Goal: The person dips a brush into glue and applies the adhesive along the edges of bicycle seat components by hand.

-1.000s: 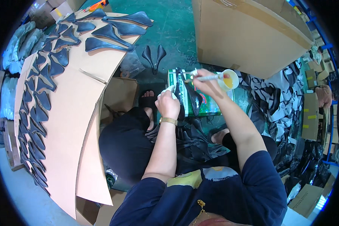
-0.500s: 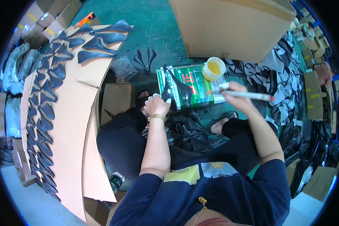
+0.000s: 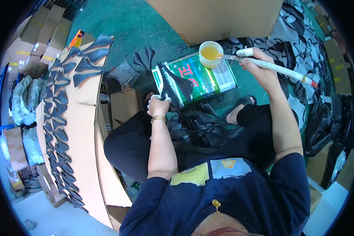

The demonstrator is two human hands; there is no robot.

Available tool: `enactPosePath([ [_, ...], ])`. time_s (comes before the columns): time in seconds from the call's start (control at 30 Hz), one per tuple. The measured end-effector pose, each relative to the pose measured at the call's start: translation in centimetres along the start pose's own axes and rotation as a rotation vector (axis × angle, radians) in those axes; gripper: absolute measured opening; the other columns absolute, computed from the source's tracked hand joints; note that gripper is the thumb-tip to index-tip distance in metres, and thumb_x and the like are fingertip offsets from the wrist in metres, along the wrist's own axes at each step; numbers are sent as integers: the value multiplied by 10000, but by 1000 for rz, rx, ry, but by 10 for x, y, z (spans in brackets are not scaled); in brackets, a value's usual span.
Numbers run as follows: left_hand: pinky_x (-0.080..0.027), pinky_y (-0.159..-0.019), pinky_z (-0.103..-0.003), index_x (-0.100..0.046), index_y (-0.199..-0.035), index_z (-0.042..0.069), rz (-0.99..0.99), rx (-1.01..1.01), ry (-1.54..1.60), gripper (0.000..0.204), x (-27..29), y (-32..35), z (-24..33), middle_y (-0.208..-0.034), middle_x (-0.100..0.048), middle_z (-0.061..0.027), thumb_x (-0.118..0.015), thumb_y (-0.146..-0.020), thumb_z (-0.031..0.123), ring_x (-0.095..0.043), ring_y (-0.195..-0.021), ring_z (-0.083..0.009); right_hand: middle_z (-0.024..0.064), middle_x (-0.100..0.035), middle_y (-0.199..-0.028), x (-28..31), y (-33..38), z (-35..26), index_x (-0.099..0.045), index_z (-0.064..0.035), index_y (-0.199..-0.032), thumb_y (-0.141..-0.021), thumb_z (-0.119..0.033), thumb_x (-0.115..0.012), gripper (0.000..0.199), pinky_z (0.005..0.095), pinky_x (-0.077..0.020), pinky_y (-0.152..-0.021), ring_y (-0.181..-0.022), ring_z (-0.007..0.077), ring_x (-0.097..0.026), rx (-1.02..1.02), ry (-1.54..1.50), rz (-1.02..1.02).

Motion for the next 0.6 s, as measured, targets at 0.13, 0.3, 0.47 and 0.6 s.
enactPosePath([
  [0.13, -419, -577, -306, -626, -876, 55, -292, -64, 696, 232, -15, -27, -24, -781, -595, -31, -688, -729, 224, -573, -658, -171, 45, -612, -888, 7, -2, -11, -633, 22, -993, -805, -54, -601, 206, 231, -484, -693, -770, 107, -601, 96, 71, 12],
  [0.3, -336, -544, -266, -599, -902, 106, -480, 136, 1097, 205, -4, 9, 5, -803, -545, 16, -656, -730, 201, -509, -681, -109, 42, -591, -812, 27, 4, -8, -661, -38, -940, -778, -107, -625, 180, 264, -447, -646, -718, 125, -556, 72, 76, 103],
  [0.47, -390, -602, -210, -595, -950, 60, -298, -167, 1284, 189, 47, 48, 26, -837, -573, 28, -614, -762, 46, -497, -691, -59, 58, -615, -859, 26, 3, -16, -651, -18, -947, -773, -74, -629, 184, 266, -462, -705, -777, 146, -578, 171, -11, 116],
  [0.6, -399, -598, -189, -571, -945, 67, -135, -380, 1446, 177, 111, 60, 26, -852, -586, 25, -597, -785, -3, -494, -673, -44, 61, -611, -865, 32, 11, -24, -632, 10, -950, -782, -28, -612, 174, 263, -458, -718, -796, 146, -575, 201, -76, 115],
])
Point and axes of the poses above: each hand's wrist, its own y-axis away from the middle knuckle, its own x-axis out of the back of the hand, z = x × y, the point moved 2 cm from there along -y, towards the middle knuckle
